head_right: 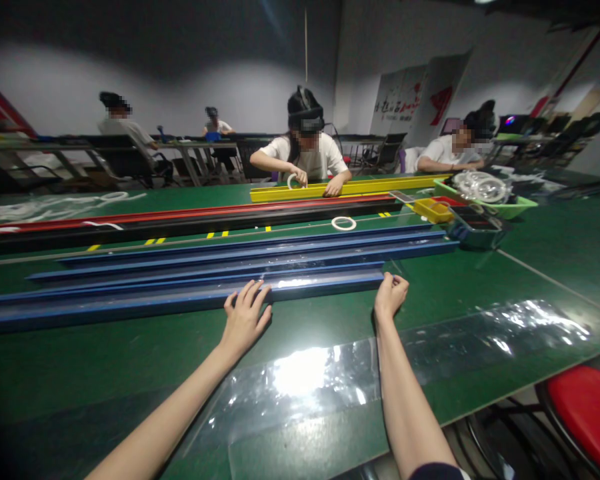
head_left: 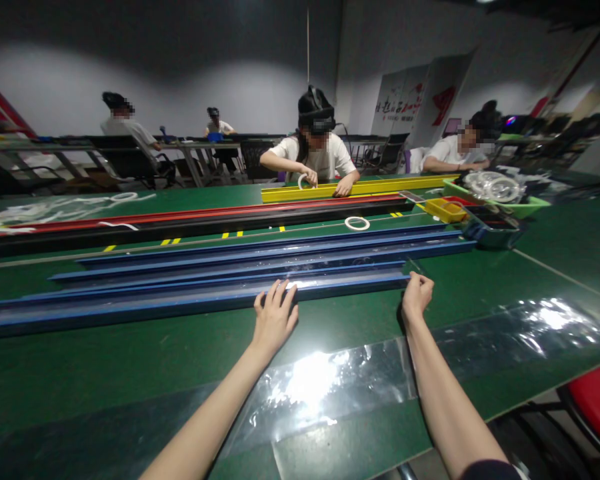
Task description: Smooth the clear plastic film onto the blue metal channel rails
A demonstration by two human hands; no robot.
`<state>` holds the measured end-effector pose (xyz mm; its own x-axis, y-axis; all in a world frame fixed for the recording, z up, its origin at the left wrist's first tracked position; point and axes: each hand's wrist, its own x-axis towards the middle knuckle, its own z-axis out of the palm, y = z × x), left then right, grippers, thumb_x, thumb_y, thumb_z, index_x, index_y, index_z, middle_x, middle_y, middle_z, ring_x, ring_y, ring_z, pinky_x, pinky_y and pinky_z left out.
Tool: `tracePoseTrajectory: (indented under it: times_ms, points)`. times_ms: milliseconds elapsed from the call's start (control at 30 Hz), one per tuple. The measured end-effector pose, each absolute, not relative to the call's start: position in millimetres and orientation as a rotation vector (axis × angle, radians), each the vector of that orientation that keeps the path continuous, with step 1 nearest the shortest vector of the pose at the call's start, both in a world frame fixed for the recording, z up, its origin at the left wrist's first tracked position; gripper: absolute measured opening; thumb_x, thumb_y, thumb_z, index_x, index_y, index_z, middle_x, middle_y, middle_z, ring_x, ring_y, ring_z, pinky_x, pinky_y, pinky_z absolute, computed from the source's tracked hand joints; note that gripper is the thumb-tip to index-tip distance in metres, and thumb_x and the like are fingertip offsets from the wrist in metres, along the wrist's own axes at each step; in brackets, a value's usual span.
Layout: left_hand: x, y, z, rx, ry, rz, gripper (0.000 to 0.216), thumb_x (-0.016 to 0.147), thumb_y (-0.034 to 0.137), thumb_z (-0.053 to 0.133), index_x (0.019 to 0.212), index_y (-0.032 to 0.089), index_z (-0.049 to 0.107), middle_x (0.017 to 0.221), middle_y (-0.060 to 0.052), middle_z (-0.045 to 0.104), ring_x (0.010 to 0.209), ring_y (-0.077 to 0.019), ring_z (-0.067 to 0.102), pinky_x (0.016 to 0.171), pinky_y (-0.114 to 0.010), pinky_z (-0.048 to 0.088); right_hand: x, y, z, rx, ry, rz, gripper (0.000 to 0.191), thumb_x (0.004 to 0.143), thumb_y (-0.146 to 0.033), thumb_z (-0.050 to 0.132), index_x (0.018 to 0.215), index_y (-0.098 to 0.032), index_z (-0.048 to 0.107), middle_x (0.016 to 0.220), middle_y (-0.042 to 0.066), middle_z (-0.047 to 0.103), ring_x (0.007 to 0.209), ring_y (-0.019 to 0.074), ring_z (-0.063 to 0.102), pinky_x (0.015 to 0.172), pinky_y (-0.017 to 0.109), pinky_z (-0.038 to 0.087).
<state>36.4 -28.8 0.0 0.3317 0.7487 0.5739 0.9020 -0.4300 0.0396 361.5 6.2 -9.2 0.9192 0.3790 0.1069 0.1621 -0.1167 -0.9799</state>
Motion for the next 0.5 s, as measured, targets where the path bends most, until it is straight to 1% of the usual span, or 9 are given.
tracePoseTrajectory:
  times_ms: [167, 333, 500]
  points:
    - [36, -30, -1, -2.319, -1.462, -0.764, 0.040, 0.088, 0.029, 0.041, 0.127, 0.021, 0.047, 0.133, -0.009, 0.048, 0.126, -0.0239, 0.038, 0.099, -0.043, 0.021, 322, 5, -8, -1.669, -0.527, 0.301, 0.028, 0.067, -0.042, 0.048, 0.083, -0.020, 0.047, 0.088, 0.006, 0.055, 0.087, 0.0204, 0.052, 0.087, 0.034, 0.038]
    - [36, -30, 0, -2.325, -1.469, -0.746, 0.041, 0.088, 0.028, 0.041, 0.128, 0.022, 0.047, 0.135, -0.008, 0.046, 0.127, -0.0239, 0.036, 0.099, -0.043, 0.021, 282, -3, -7, -1.638, -0.619, 0.358, 0.033, 0.067, -0.042, 0.048, 0.091, -0.018, 0.045, 0.098, 0.009, 0.053, 0.091, 0.0203, 0.051, 0.088, 0.034, 0.038]
    - [36, -29, 0, -2.352, -1.460, -0.725, 0.043, 0.089, 0.029, 0.039, 0.131, 0.023, 0.043, 0.139, -0.006, 0.042, 0.130, -0.0229, 0.032, 0.101, -0.042, 0.021, 253, -17, -5, -1.573, -0.696, 0.468, 0.036, 0.069, -0.042, 0.046, 0.095, -0.018, 0.044, 0.105, 0.011, 0.051, 0.095, 0.0193, 0.051, 0.090, 0.034, 0.036]
